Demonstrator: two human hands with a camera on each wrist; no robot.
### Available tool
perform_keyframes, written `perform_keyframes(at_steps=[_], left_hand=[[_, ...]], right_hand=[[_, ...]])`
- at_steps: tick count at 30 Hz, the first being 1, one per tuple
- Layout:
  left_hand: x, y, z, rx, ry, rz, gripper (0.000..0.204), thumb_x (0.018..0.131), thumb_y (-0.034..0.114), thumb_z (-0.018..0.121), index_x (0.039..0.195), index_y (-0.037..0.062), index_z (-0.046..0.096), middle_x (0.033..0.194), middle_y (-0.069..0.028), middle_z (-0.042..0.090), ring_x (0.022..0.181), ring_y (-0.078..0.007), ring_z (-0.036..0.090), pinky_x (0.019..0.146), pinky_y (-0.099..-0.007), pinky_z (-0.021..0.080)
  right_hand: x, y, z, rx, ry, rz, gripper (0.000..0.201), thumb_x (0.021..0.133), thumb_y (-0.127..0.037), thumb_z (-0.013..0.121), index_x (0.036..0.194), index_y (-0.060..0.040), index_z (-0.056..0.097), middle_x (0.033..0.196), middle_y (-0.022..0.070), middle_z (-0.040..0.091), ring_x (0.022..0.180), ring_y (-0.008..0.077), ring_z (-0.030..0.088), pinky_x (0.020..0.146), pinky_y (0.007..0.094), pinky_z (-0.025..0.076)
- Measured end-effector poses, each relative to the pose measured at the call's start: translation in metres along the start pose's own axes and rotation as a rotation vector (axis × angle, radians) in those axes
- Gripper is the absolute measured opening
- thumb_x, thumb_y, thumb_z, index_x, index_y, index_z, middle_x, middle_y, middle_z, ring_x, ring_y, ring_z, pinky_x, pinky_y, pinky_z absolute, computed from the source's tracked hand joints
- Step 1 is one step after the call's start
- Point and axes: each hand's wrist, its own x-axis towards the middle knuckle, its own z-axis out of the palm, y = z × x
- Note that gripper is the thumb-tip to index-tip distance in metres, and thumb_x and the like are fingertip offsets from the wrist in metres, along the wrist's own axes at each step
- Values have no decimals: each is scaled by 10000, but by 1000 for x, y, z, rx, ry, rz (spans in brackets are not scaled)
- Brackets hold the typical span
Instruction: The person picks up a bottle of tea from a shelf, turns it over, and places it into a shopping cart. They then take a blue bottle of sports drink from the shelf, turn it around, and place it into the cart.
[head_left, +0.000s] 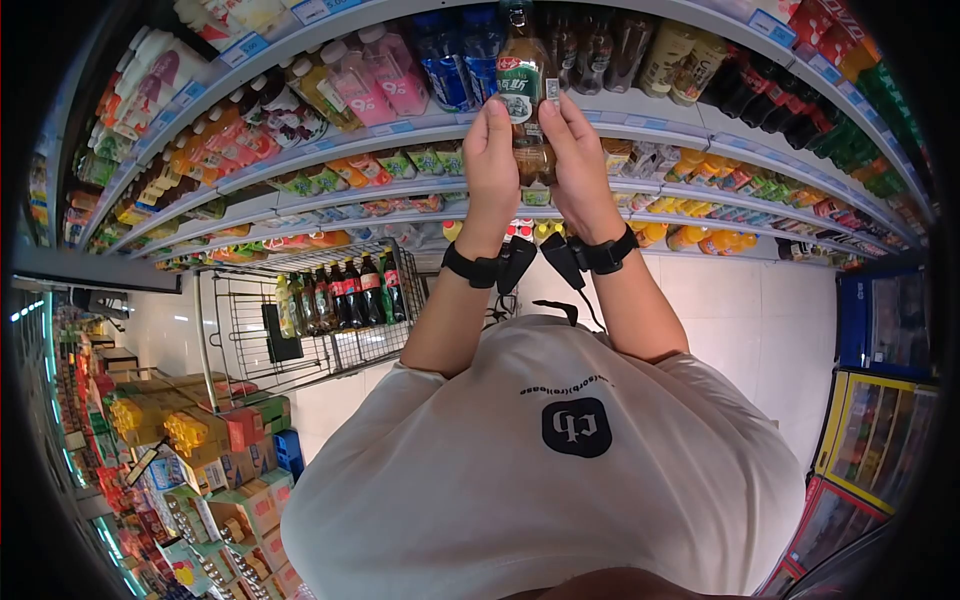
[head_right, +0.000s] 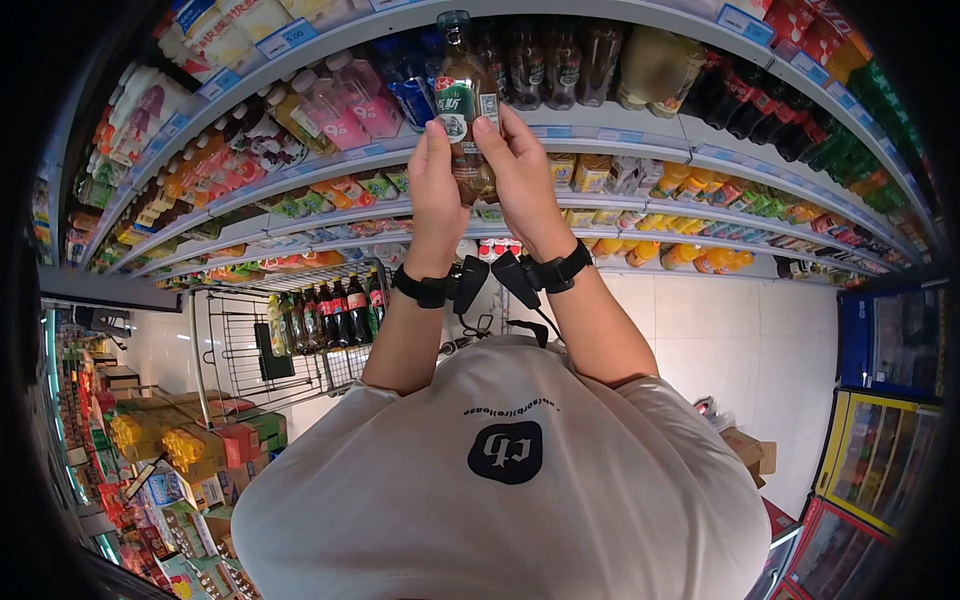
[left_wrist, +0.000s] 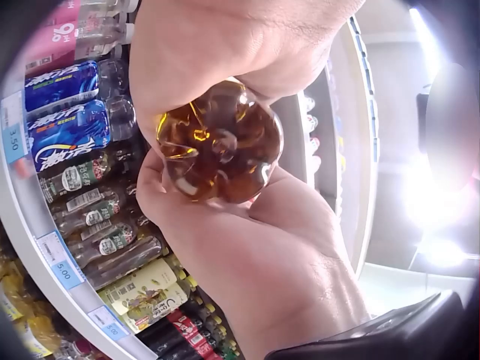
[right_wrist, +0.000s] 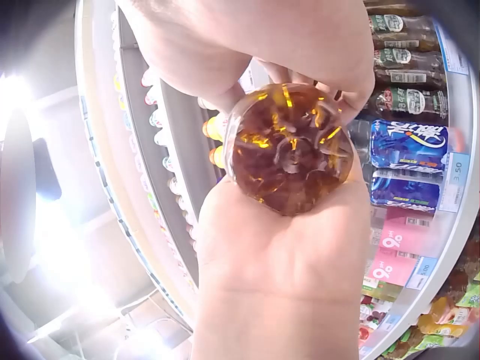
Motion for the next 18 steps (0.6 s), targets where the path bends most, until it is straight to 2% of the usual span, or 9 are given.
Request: perform_keyframes(at_steps=[1, 4, 7, 9, 13, 16, 18], left_hand=[[0, 0, -1, 1, 0, -1, 342, 1035, 314, 417, 1150, 24, 557, 1054, -55, 631, 917, -112, 615, 791, -273, 512], [0, 2, -1, -1, -22, -36, 352, 1036, 316, 417, 1158, 13, 547, 1058, -53, 628, 917, -102, 609, 792, -266, 505], [-2, 8, 8, 83, -33, 17, 330, 1027, 288, 452, 1174, 5, 539, 1071, -49, 623, 916, -88, 599, 788, -252, 494], [-4, 11, 11, 39, -12, 10, 287, 998, 235, 534, 1148, -5, 579, 1048, -10, 609, 920, -56, 544, 818, -216, 433], [-2, 11, 2, 107, -13, 48, 285, 987, 234, 557, 1123, -13, 597, 1037, -9, 621, 920, -55, 550, 807, -214, 438], [-3, 14, 2, 119, 62, 18, 292, 991, 244, 549, 1098, -20, 613, 997, -11, 637, 886, -55, 556, 778, -218, 450], [-1, 6, -2, 130, 86, 80, 315, 1004, 264, 521, 1094, -22, 618, 954, -12, 646, 850, -56, 559, 757, -220, 456]], right_hand=[[-1, -2, 1, 38, -50, 19, 402, 976, -213, 566, 1317, -10, 502, 1197, 51, 590, 1036, 87, 533, 914, 232, 418], [-2, -4, 4, 46, -46, 32, 369, 976, -217, 570, 1281, -14, 524, 1141, 23, 606, 984, 61, 532, 875, 217, 422], [-2, -1, 4, 25, -59, 7, 392, 976, -215, 570, 1308, -16, 507, 1162, 28, 600, 1000, 66, 535, 889, 222, 422], [-4, -1, 7, 40, -57, 23, 395, 984, -219, 554, 1320, -19, 499, 1170, 28, 599, 1011, 69, 536, 898, 228, 421], [-6, 1, 10, 144, 19, 55, 404, 1007, -234, 500, 1352, -25, 474, 1191, 37, 597, 1044, 87, 548, 918, 245, 429], [-1, 1, 7, 189, 11, 41, 391, 1016, -250, 473, 1334, -22, 486, 1188, 40, 597, 1045, 93, 559, 911, 250, 442], [-4, 0, 5, 173, 8, 81, 386, 1014, -251, 476, 1323, -20, 493, 1185, 40, 596, 1041, 96, 563, 905, 253, 447]])
